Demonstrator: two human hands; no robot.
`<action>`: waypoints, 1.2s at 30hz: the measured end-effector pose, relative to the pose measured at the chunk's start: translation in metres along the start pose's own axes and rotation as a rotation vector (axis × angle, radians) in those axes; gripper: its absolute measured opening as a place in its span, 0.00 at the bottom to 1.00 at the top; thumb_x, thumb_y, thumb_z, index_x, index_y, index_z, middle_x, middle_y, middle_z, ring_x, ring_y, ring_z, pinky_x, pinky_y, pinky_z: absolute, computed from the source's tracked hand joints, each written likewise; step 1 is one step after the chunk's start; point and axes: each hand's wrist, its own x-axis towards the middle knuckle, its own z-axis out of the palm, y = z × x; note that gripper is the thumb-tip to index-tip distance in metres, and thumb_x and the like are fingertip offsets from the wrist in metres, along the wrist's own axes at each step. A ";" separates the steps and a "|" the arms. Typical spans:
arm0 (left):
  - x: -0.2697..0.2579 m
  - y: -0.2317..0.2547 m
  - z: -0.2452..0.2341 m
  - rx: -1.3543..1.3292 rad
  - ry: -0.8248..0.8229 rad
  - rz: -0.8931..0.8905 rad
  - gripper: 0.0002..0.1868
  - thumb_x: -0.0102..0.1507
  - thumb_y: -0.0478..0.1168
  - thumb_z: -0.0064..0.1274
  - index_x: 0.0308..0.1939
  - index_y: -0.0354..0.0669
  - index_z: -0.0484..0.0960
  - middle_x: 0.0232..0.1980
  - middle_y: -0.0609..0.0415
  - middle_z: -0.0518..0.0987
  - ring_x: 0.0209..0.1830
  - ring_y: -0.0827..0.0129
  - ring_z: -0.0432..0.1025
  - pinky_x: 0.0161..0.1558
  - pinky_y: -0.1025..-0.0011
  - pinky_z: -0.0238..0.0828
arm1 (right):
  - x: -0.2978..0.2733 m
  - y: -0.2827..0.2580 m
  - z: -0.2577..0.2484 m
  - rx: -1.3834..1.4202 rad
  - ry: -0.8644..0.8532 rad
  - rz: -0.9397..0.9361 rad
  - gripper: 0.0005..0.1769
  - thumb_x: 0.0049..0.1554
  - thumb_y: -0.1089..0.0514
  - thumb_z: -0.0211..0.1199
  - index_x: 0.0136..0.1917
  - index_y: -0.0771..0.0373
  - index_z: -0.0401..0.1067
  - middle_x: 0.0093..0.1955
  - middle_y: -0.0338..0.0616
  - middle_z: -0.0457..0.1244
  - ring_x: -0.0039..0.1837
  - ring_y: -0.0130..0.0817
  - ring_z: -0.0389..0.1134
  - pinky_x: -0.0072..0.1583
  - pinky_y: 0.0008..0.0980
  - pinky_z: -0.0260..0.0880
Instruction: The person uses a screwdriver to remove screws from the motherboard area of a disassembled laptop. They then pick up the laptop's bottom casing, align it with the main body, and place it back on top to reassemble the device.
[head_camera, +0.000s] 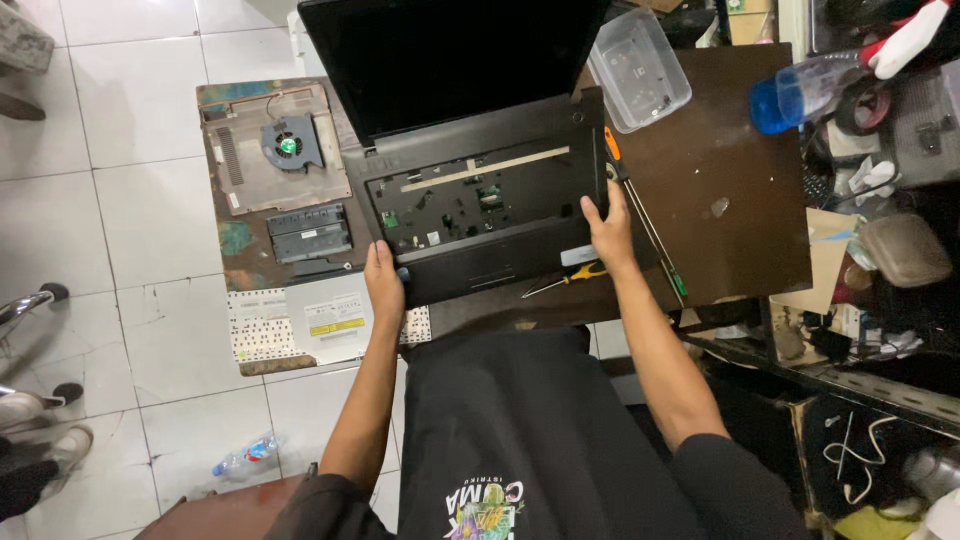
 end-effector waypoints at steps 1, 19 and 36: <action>-0.006 0.009 0.000 -0.001 0.002 -0.001 0.28 0.74 0.51 0.37 0.65 0.28 0.68 0.68 0.36 0.67 0.71 0.55 0.57 0.71 0.57 0.50 | 0.000 0.010 0.002 0.000 -0.002 -0.001 0.24 0.59 0.54 0.63 0.65 0.64 0.64 0.59 0.57 0.61 0.64 0.52 0.62 0.66 0.50 0.57; -0.019 0.032 0.009 0.378 0.088 0.386 0.23 0.67 0.35 0.47 0.66 0.38 0.66 0.57 0.45 0.61 0.60 0.46 0.59 0.64 0.53 0.53 | 0.003 0.045 0.032 -0.216 0.083 -0.020 0.26 0.58 0.51 0.65 0.65 0.65 0.64 0.59 0.54 0.56 0.63 0.57 0.59 0.65 0.52 0.57; -0.010 0.018 0.008 0.460 0.043 0.314 0.28 0.66 0.34 0.48 0.71 0.35 0.62 0.56 0.38 0.70 0.60 0.41 0.67 0.61 0.50 0.61 | 0.009 0.041 0.042 -0.270 0.247 -0.007 0.27 0.45 0.55 0.76 0.58 0.62 0.75 0.50 0.50 0.62 0.49 0.51 0.68 0.51 0.39 0.69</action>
